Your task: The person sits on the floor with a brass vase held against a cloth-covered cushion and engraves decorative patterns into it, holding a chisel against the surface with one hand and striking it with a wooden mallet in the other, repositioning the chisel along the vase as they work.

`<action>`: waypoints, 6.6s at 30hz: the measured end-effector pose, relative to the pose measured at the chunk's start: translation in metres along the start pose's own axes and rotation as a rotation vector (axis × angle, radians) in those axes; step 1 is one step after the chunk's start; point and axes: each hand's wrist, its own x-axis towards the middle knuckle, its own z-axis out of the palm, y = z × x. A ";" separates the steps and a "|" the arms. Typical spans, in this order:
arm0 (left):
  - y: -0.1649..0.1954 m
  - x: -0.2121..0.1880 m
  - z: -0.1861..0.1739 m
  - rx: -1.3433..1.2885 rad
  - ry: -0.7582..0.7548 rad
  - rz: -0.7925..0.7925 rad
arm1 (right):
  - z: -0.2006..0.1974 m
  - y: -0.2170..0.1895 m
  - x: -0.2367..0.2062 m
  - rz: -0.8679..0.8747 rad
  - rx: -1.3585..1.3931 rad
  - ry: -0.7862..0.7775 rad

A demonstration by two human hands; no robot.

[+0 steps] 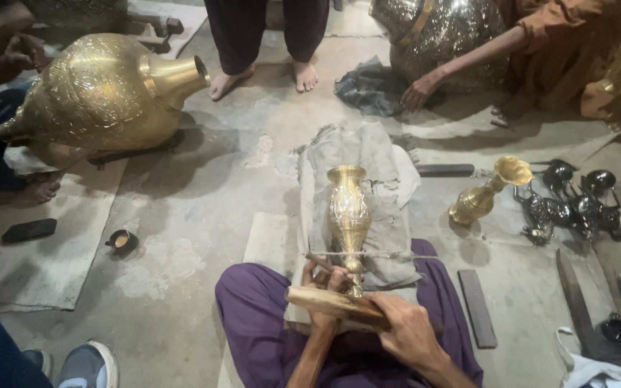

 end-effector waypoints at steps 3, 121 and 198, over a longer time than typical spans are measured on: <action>0.003 0.004 0.000 -0.060 0.089 -0.063 | 0.007 0.001 0.000 -0.009 0.029 0.106; 0.087 0.194 0.118 1.063 -0.617 0.677 | -0.163 0.114 0.124 -0.113 -0.825 0.275; 0.093 0.187 0.123 1.097 -0.559 0.552 | -0.170 0.083 0.141 -0.118 -0.363 0.359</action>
